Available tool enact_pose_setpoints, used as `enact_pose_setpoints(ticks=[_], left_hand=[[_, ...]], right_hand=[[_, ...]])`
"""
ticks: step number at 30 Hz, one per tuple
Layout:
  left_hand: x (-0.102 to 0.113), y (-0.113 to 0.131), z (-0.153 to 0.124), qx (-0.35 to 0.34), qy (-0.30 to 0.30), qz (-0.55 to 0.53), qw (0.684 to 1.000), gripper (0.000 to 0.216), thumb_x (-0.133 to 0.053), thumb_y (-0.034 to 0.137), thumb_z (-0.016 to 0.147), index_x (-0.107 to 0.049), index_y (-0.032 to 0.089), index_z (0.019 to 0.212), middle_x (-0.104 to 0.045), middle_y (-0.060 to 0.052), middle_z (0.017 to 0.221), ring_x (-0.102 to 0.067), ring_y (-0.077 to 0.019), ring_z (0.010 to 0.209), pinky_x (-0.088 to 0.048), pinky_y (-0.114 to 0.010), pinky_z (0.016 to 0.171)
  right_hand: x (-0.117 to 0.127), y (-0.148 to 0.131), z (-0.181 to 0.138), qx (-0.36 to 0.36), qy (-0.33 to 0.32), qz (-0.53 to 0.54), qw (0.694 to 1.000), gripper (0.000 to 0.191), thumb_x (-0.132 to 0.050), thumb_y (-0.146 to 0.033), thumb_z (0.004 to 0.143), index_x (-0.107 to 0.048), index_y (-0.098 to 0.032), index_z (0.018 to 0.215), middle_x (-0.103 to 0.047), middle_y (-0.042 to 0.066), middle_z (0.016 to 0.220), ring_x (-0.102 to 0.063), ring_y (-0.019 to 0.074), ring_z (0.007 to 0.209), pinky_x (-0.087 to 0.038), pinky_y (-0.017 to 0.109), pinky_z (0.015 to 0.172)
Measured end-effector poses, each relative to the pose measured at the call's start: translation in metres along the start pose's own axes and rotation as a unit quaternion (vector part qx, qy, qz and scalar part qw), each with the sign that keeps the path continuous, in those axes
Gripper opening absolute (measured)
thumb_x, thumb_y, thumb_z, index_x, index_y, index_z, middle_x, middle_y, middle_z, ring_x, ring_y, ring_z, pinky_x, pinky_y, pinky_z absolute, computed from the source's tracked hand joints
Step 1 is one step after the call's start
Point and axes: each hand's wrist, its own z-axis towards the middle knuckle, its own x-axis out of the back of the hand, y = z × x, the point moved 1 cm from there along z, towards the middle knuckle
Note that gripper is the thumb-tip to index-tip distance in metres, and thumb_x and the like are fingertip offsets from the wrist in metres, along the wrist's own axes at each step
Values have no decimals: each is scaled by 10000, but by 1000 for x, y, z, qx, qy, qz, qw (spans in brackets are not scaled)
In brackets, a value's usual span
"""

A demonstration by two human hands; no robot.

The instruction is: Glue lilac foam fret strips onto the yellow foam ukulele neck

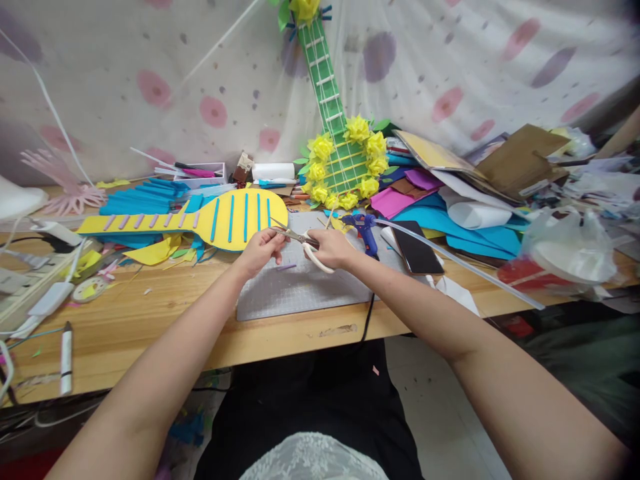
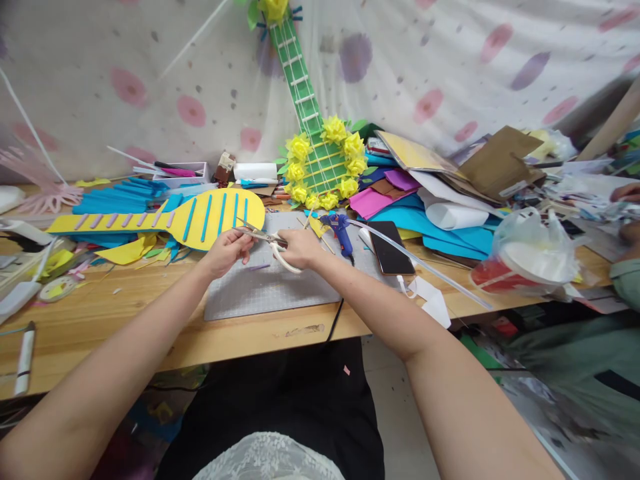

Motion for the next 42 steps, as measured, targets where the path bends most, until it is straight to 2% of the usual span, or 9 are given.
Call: enact_pose_setpoints(ticks=[4, 10, 14, 18, 21, 26, 32, 38, 42], left_hand=[[-5, 2, -1, -18, 13, 20, 1000, 327, -656, 448, 679, -554, 138, 707, -340, 60, 519, -354, -44, 443, -446, -178, 378], [-10, -4, 1, -46, 81, 102, 990, 342, -610, 447, 722, -458, 156, 625, -362, 61, 547, -438, -47, 431, -503, -213, 427], [-10, -6, 3, -46, 95, 117, 988, 293, -581, 441, 748, -528, 155, 705, -338, 60, 558, -416, -50, 415, -463, -202, 376], [-12, -4, 1, -37, 97, 66, 992, 307, -566, 459, 756, -552, 152, 760, -288, 70, 527, -345, -52, 429, -474, -203, 399], [-14, -2, -1, -14, 91, 11, 996, 309, -573, 459, 752, -540, 153, 761, -238, 83, 501, -277, -50, 418, -464, -201, 397], [-17, 0, -3, -3, 62, -32, 998, 292, -613, 434, 726, -517, 160, 754, -242, 85, 511, -257, -49, 432, -446, -187, 396], [-13, 0, -3, -11, 46, -24, 999, 295, -601, 447, 733, -523, 165, 770, -241, 80, 523, -261, -52, 440, -431, -179, 402], [-9, 0, -3, -11, 38, -12, 999, 316, -612, 464, 718, -521, 164, 756, -254, 80, 518, -269, -49, 436, -432, -181, 409], [-9, 1, -1, -13, 49, 9, 999, 314, -616, 458, 714, -527, 158, 738, -286, 74, 517, -282, -49, 440, -432, -181, 402]], right_hand=[[2, -3, -1, -21, 2, -8, 1000, 246, -492, -379, 742, -621, -174, 789, -665, 56, 793, -547, 154, 697, -270, 242, 577], [0, -4, -1, -47, 2, 0, 999, 260, -479, -402, 751, -603, -175, 774, -656, 68, 793, -547, 166, 705, -277, 245, 574], [-3, 2, 3, -38, -46, 94, 994, 253, -496, -379, 738, -581, -174, 856, -636, 45, 819, -531, 149, 709, -307, 227, 583], [-3, 6, 7, -27, -86, 180, 980, 249, -515, -344, 724, -561, -167, 893, -613, 25, 852, -526, 137, 743, -345, 212, 617], [-1, 8, 8, -26, -91, 166, 982, 269, -527, -360, 722, -549, -164, 905, -608, 30, 866, -523, 142, 749, -344, 214, 618], [1, 6, 6, -12, -92, 126, 988, 294, -515, -399, 741, -541, -164, 917, -619, 39, 871, -519, 143, 722, -326, 216, 593], [6, 0, 5, -1, -81, 104, 991, 284, -497, -392, 769, -554, -158, 921, -623, 45, 886, -515, 136, 719, -311, 211, 583], [7, -2, 6, 11, -69, 66, 995, 358, -480, -482, 795, -550, -154, 920, -626, 63, 878, -525, 148, 719, -296, 218, 579], [6, -4, 6, 18, -61, 62, 996, 313, -502, -406, 803, -528, -146, 975, -620, 87, 955, -544, 164, 793, -322, 225, 620]])
